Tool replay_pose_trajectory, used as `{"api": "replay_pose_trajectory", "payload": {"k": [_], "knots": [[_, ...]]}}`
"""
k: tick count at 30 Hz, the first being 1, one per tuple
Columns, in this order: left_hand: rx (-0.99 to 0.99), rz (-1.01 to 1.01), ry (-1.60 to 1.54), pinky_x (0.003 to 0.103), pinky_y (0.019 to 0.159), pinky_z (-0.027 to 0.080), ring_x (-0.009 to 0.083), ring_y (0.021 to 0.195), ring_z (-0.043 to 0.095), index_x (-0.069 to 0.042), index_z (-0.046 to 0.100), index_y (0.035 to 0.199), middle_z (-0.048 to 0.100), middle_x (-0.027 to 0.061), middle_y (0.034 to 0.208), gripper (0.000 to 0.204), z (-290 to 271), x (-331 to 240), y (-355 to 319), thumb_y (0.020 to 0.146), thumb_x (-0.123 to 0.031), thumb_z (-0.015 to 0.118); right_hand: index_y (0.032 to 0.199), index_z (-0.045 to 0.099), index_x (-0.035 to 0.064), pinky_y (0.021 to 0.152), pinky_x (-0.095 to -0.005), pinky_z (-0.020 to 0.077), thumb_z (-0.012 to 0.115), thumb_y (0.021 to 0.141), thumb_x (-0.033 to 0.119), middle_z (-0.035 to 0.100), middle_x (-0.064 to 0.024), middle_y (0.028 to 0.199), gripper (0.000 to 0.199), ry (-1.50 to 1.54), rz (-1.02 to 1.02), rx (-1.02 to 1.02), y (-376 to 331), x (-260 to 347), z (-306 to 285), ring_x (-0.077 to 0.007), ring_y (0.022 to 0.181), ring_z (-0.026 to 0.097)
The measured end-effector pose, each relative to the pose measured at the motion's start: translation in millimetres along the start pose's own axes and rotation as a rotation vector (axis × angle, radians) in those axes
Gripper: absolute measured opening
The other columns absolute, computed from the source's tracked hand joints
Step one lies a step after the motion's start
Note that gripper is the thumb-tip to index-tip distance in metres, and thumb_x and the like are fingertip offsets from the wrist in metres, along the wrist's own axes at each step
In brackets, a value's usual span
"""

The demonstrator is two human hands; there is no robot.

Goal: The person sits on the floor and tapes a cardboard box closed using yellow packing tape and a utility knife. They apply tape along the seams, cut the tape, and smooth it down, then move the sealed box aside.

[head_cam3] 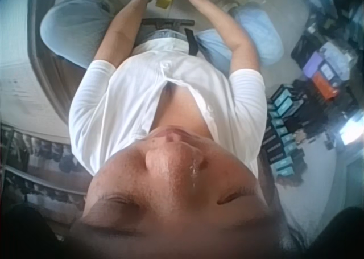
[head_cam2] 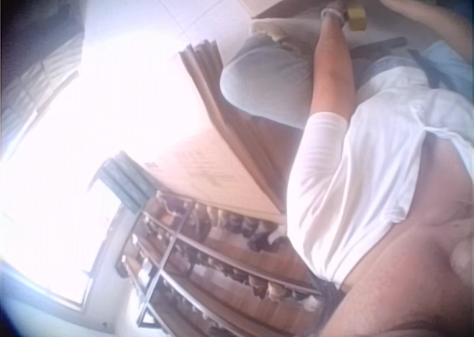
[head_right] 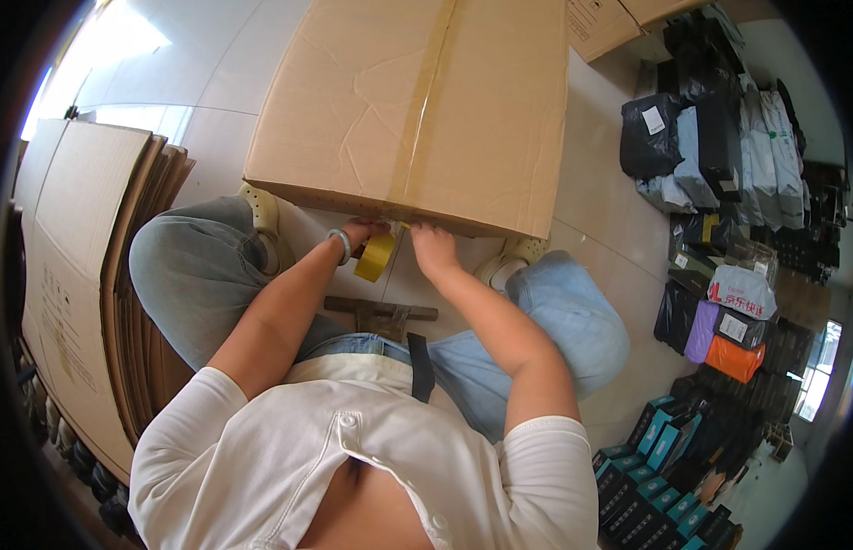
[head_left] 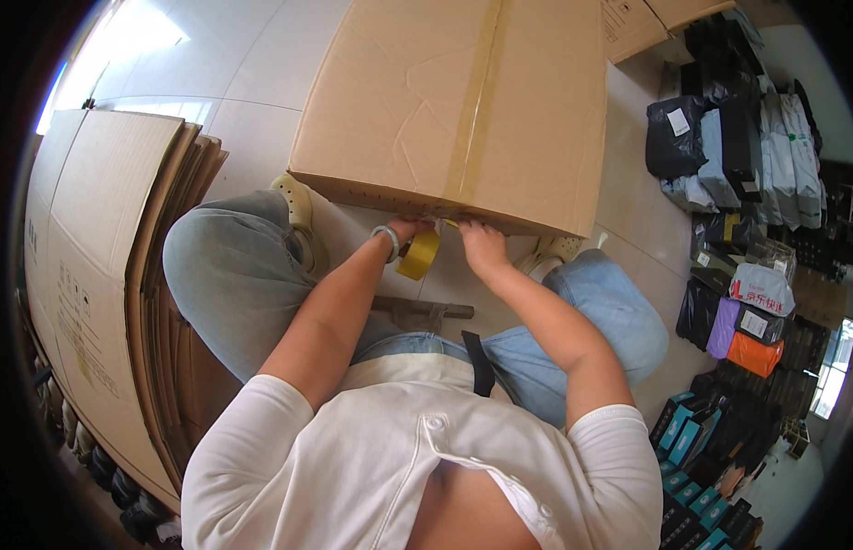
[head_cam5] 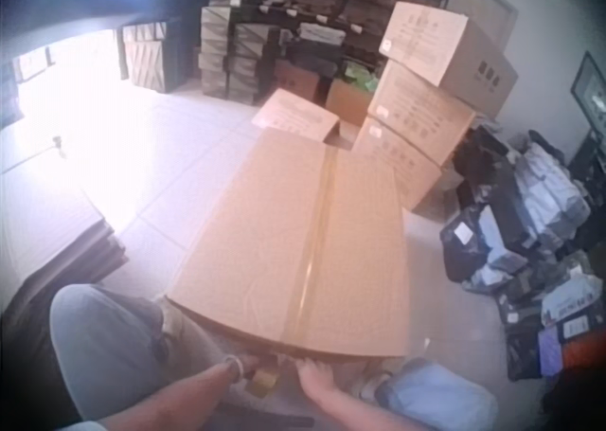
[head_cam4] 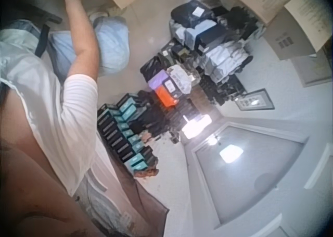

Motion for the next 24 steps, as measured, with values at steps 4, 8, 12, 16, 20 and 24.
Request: {"api": "replay_pose_trajectory", "payload": {"k": [4,8,12,16,20,24], "knots": [[-0.036,0.096,0.001,0.032,0.054,0.051,0.0157,0.067,0.064,-0.015,0.067,0.103,0.067,0.0022,0.085,0.029,0.5,-1.6,4.7,0.081,-0.033,0.07,0.1,0.063,0.0071,0.071,-0.0431,0.0539,0.049,0.082,0.008,0.064,-0.0127,0.091,0.023,-0.043,0.038,0.033,-2.6,0.2,-5.2,-0.0314,0.083,0.064],[-0.044,0.175,0.061,0.031,0.048,0.047,0.0146,0.06,0.061,-0.014,0.068,0.1,0.066,0.0021,0.082,0.026,2.5,-2.8,10.0,0.081,-0.032,0.07,0.097,0.062,0.0062,0.07,-0.0431,0.0539,0.05,0.081,0.008,0.064,-0.0127,0.09,0.02,-0.113,0.093,0.08,-4.8,1.8,-2.6,-0.0312,0.082,0.064],[-0.083,0.175,0.141,0.031,0.048,0.046,0.0142,0.06,0.059,-0.013,0.069,0.098,0.066,0.0023,0.081,0.025,6.6,-7.9,3.8,0.081,-0.031,0.07,0.098,0.063,0.0084,0.071,-0.0436,0.0525,0.05,0.081,0.009,0.064,-0.0117,0.09,0.021,-0.134,0.083,0.077,-6.9,-2.0,-0.1,-0.0305,0.083,0.064],[-0.106,0.314,0.17,0.031,0.049,0.045,0.0142,0.06,0.058,-0.011,0.069,0.098,0.065,0.003,0.081,0.027,2.6,-3.8,13.4,0.08,-0.031,0.071,0.101,0.063,0.0106,0.073,-0.0442,0.0507,0.049,0.082,0.01,0.064,-0.0108,0.091,0.024,-0.086,0.017,-0.001,-11.3,-6.8,-5.0,-0.0304,0.085,0.063],[-0.094,0.207,0.191,0.031,0.052,0.045,0.0144,0.065,0.059,-0.01,0.069,0.098,0.065,0.0037,0.083,0.029,1.2,0.6,16.1,0.079,-0.031,0.073,0.104,0.063,0.0113,0.075,-0.0439,0.0502,0.048,0.082,0.01,0.064,-0.0108,0.092,0.026,-0.073,0.044,0.036,-12.8,-9.9,2.3,-0.0302,0.086,0.063],[-0.096,0.159,0.242,0.031,0.059,0.047,0.0153,0.073,0.06,-0.009,0.069,0.097,0.066,0.0044,0.086,0.029,-2.0,1.2,16.3,0.078,-0.031,0.073,0.102,0.063,0.0103,0.075,-0.0439,0.0502,0.049,0.081,0.009,0.064,-0.0114,0.093,0.025,-0.076,0.065,0.074,-11.0,-12.6,5.6,-0.0305,0.087,0.063]]}}
Point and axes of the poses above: each hand's wrist, its own y-axis towards the middle knuckle, its own z-axis out of the palm, x = y × z, the point moved 6 cm from there along y, towards the middle knuckle
